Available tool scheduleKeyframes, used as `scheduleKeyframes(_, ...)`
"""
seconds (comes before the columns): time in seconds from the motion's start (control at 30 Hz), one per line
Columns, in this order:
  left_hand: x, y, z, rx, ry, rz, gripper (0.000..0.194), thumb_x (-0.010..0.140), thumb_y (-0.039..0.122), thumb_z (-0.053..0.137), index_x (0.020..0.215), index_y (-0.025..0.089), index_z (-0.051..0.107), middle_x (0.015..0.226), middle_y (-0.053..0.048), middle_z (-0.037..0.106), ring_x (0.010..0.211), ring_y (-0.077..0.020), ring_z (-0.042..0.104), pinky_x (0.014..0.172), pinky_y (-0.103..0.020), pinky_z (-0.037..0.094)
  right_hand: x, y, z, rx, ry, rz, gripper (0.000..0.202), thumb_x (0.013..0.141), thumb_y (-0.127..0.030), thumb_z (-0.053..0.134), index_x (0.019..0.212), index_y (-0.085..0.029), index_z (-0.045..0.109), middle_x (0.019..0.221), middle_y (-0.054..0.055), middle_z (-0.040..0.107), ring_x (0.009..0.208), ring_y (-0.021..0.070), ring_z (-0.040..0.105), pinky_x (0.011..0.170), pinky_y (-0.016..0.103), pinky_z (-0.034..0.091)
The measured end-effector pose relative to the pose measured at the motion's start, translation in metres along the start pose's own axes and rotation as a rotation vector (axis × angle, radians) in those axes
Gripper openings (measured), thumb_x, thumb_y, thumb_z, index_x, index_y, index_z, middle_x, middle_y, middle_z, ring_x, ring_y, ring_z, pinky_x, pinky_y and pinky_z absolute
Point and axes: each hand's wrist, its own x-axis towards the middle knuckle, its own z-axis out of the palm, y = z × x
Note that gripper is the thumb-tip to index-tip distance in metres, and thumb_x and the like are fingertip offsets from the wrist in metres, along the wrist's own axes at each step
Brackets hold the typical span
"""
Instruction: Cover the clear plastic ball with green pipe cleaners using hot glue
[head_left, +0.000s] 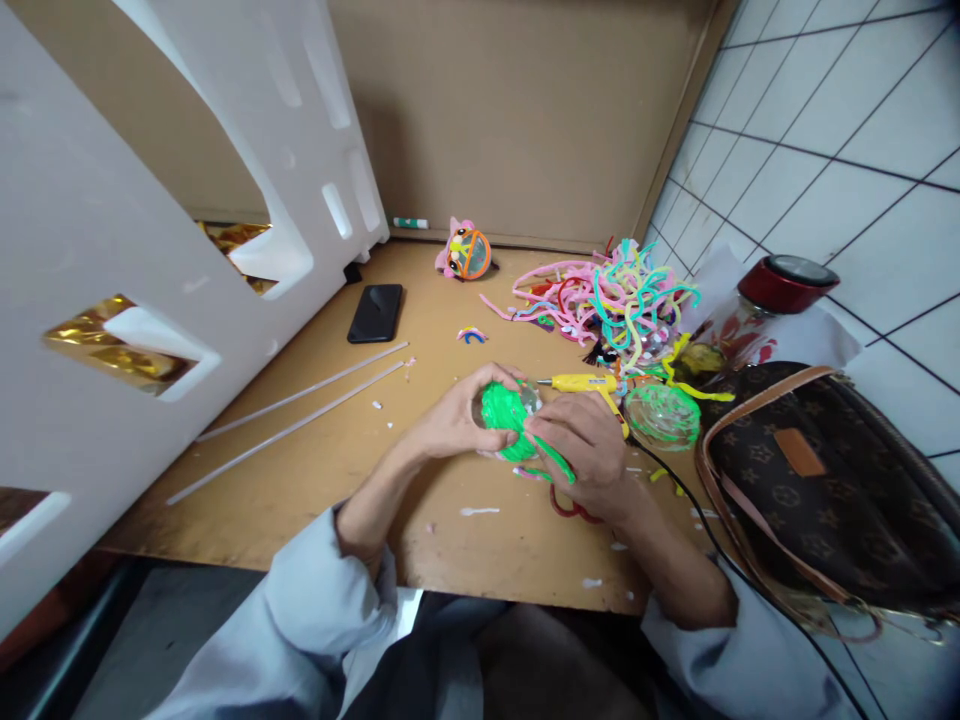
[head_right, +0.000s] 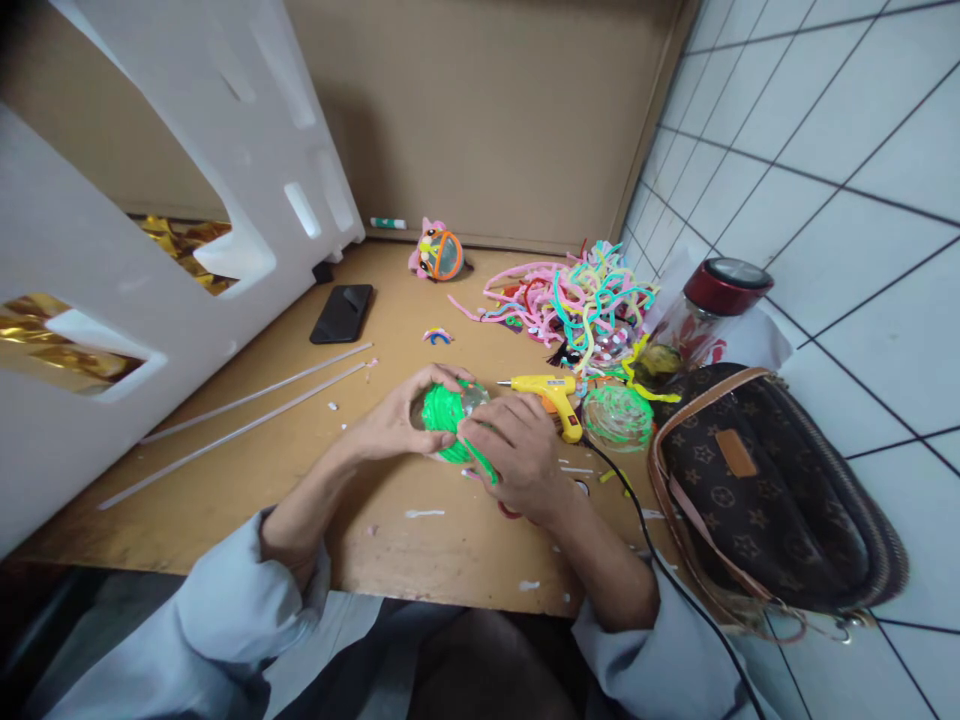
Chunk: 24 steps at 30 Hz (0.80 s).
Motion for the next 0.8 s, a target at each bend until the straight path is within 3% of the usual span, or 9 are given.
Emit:
scheduleKeyframes(0.2,0.0,-0.002,-0.002,-0.013,0.012,-0.037,0.05,0.065,0.025,0.081,0.106,0.019,0.053,0.13,-0.011,0.058,0.119,-0.0268,0.057,0.096,-0.038,0.046,0.003,-0.006,-0.001,0.03,0.027,-0.005,0.011,0.086,-0.011,0.06,0.092,-0.02,0.062,0.081,0.004,0.069,0.076,0.0176,0.063,0.07,0.035,0.045)
scheduleKeyframes(0.8,-0.001,-0.003,-0.003,-0.057,0.01,-0.048,0.051,0.065,0.028,0.082,0.107,0.02,0.055,0.131,-0.011,0.057,0.121,-0.0261,0.056,0.098,-0.038,0.046,0.009,-0.018,-0.012,-0.015,0.083,-0.022,0.012,0.086,-0.016,0.068,0.08,-0.022,0.06,0.067,0.0,0.062,0.066,0.0157,0.055,0.064,0.033,0.043)
